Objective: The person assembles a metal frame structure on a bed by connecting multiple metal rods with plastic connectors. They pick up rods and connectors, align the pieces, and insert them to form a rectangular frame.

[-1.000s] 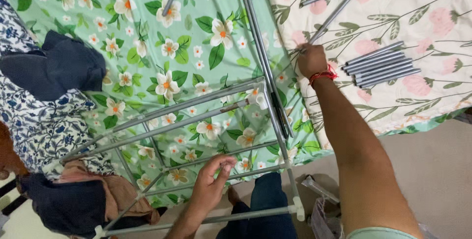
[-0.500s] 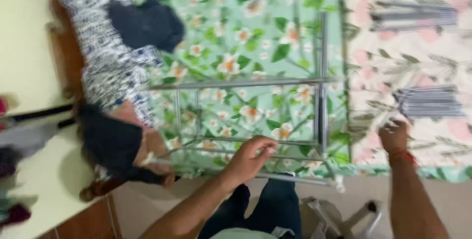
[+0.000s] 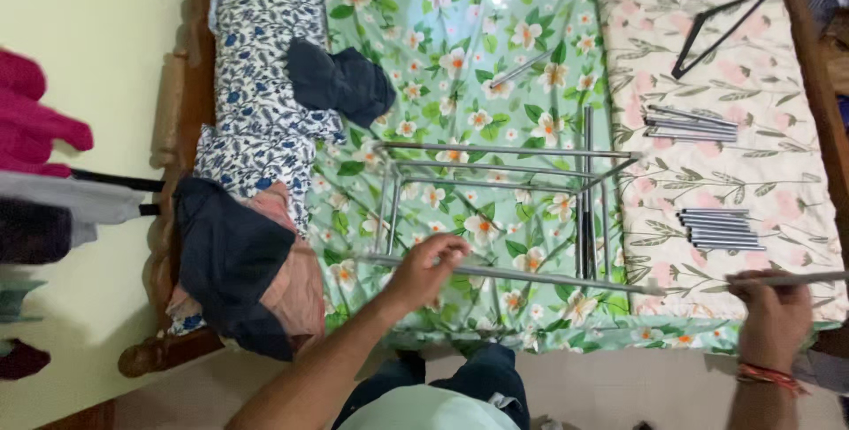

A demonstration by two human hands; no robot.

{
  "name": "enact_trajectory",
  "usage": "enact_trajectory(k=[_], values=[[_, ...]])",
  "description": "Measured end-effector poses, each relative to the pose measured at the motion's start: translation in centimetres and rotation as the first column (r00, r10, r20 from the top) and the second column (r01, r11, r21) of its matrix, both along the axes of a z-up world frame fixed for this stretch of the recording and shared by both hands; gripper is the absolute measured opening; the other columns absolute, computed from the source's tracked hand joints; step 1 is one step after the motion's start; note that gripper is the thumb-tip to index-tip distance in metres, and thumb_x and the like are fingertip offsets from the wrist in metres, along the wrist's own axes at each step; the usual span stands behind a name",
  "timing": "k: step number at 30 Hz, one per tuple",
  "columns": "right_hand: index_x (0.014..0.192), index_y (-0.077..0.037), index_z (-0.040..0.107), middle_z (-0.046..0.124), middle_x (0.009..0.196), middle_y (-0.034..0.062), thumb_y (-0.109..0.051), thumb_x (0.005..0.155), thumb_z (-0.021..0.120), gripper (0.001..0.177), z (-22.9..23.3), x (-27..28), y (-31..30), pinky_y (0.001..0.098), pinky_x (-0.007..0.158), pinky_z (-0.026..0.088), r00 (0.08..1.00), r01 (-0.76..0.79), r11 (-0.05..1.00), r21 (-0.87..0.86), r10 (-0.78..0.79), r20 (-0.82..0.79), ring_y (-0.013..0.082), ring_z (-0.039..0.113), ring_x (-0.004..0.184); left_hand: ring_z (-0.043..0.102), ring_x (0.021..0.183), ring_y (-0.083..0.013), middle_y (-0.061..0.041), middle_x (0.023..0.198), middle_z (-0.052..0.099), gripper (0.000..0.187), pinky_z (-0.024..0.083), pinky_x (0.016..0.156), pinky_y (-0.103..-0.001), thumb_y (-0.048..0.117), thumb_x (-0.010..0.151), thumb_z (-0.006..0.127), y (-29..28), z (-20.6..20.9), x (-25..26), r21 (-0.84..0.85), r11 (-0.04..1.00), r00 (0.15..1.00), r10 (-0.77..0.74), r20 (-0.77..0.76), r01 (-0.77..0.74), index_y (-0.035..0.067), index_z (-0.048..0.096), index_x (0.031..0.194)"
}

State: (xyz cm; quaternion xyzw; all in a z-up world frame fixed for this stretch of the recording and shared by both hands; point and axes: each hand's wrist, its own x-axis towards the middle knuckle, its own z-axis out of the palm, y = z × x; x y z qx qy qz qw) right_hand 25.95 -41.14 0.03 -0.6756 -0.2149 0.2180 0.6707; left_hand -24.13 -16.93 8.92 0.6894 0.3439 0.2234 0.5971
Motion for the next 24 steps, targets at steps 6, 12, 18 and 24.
enact_trajectory(k=[6, 12, 18, 24], values=[[0.126, 0.003, 0.059, 0.069, 0.105, 0.0147, -0.014, 0.101, 0.065, 0.031, 5.6, -19.7, 8.2, 0.0388, 0.083, 0.058, 0.944, -0.306, 0.945, -0.118, 0.285, -0.169, 0.0216, 0.07, 0.093, 0.066, 0.098, -0.0159, -0.006, 0.107, 0.07, 0.022, 0.054, 0.092, -0.032, 0.019, 0.108, 0.059, 3.8, -2.2, -11.1, -0.012, 0.968, 0.95, 0.247, 0.19, -0.249, 0.002, 0.067, 0.119], [0.129, -0.004, 0.063, 0.075, 0.101, 0.008, -0.024, 0.097, 0.062, 0.038, 6.4, -35.4, 15.1, 0.0367, 0.082, 0.06, 0.637, -0.771, 0.591, -0.237, 0.701, -0.322, 0.0177, 0.072, 0.091, 0.066, 0.094, -0.0141, -0.006, 0.108, 0.069, 0.027, 0.055, 0.087, -0.029, 0.013, 0.101, 0.059, 9.4, -6.3, -15.6, -0.152, 0.879, 0.869, 0.473, 0.147, -0.452, 0.002, 0.063, 0.126], [0.125, -0.005, 0.067, 0.078, 0.098, 0.0031, -0.022, 0.098, 0.061, 0.033, 4.5, -40.3, 20.1, 0.0315, 0.074, 0.053, 0.447, -0.877, 0.314, -0.365, 0.811, -0.377, 0.0116, 0.066, 0.086, 0.065, 0.102, -0.0159, -0.009, 0.119, 0.068, 0.036, 0.054, 0.089, -0.03, 0.011, 0.097, 0.062, 15.7, -11.4, -16.2, -0.033, 0.868, 0.868, 0.496, 0.028, -0.495, 0.001, 0.058, 0.131], [0.114, 0.004, 0.071, 0.074, 0.088, 0.0084, -0.019, 0.096, 0.065, 0.03, 0.1, -42.1, 23.9, 0.0316, 0.073, 0.056, 0.368, -0.892, 0.282, -0.354, 0.907, -0.206, 0.014, 0.067, 0.078, 0.063, 0.121, -0.0227, -0.012, 0.133, 0.066, 0.043, 0.049, 0.104, -0.035, 0.013, 0.097, 0.06, 20.9, -15.2, -15.6, 0.078, 0.88, 0.882, 0.471, -0.011, -0.469, 0.002, 0.054, 0.138]])
